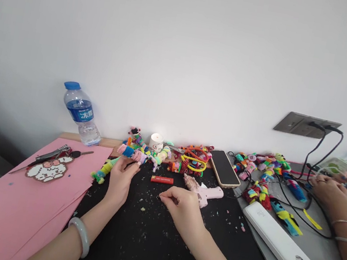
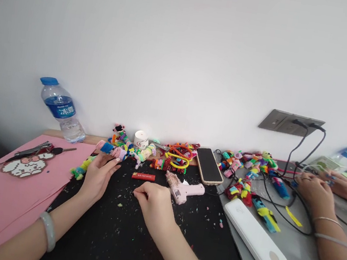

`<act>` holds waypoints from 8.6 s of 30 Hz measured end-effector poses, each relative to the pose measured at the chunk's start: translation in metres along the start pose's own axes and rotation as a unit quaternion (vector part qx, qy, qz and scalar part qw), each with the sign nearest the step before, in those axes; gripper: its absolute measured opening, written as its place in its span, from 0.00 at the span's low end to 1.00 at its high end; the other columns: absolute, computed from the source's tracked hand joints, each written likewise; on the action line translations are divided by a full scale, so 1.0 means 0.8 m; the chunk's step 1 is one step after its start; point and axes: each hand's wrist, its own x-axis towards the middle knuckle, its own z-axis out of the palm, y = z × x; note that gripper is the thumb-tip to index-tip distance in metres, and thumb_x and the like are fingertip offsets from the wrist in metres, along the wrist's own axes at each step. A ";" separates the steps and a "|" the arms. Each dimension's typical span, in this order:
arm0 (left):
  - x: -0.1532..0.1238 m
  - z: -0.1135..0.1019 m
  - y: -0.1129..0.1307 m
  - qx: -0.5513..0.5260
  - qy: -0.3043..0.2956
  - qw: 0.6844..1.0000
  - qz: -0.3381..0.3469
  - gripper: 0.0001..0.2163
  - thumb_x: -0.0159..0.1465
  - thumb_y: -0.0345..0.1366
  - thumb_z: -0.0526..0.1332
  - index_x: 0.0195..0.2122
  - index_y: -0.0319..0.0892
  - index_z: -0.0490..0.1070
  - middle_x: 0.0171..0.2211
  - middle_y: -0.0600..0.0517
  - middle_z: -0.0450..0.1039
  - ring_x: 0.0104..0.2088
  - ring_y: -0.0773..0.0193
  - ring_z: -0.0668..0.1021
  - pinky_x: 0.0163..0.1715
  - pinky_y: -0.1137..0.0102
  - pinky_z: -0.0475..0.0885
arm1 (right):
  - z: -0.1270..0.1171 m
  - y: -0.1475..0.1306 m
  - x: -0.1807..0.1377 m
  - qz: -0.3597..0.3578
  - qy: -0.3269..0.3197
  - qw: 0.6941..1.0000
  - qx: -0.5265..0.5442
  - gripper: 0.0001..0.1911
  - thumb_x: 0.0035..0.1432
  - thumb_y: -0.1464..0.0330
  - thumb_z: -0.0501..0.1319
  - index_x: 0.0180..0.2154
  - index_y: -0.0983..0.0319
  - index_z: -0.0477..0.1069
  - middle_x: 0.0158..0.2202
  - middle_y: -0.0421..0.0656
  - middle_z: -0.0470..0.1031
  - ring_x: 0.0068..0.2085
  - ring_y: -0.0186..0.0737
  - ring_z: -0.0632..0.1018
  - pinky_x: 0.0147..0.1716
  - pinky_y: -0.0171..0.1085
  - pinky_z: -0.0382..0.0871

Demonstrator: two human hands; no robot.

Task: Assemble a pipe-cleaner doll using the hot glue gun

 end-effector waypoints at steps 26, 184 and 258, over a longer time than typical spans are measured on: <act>-0.002 -0.001 0.000 0.017 -0.010 1.000 -0.005 0.12 0.52 0.38 0.65 0.38 0.46 0.69 0.40 0.51 0.70 0.43 0.59 0.73 0.38 0.67 0.69 | 0.016 0.007 -0.014 -0.029 -0.027 0.997 -0.061 0.18 0.61 0.71 0.49 0.20 0.60 0.46 0.20 0.36 0.54 0.23 0.32 0.59 0.24 0.33 0.50; -0.023 0.010 0.005 0.112 -0.275 0.953 -0.052 0.12 0.55 0.30 0.58 0.41 0.42 0.62 0.34 0.54 0.65 0.28 0.70 0.69 0.28 0.73 0.65 | -0.120 0.082 0.011 0.133 -0.150 0.979 0.042 0.04 0.48 0.73 0.56 0.28 0.66 0.69 0.19 0.34 0.61 0.21 0.28 0.60 0.19 0.29 0.51; -0.057 0.040 0.007 0.385 -0.205 0.873 0.217 0.06 0.56 0.28 0.57 0.34 0.43 0.68 0.28 0.54 0.69 0.27 0.65 0.71 0.33 0.69 0.64 | -0.031 0.085 -0.005 -0.039 0.057 0.980 -0.187 0.18 0.55 0.77 0.53 0.48 0.60 0.67 0.42 0.45 0.74 0.43 0.43 0.73 0.41 0.40 0.61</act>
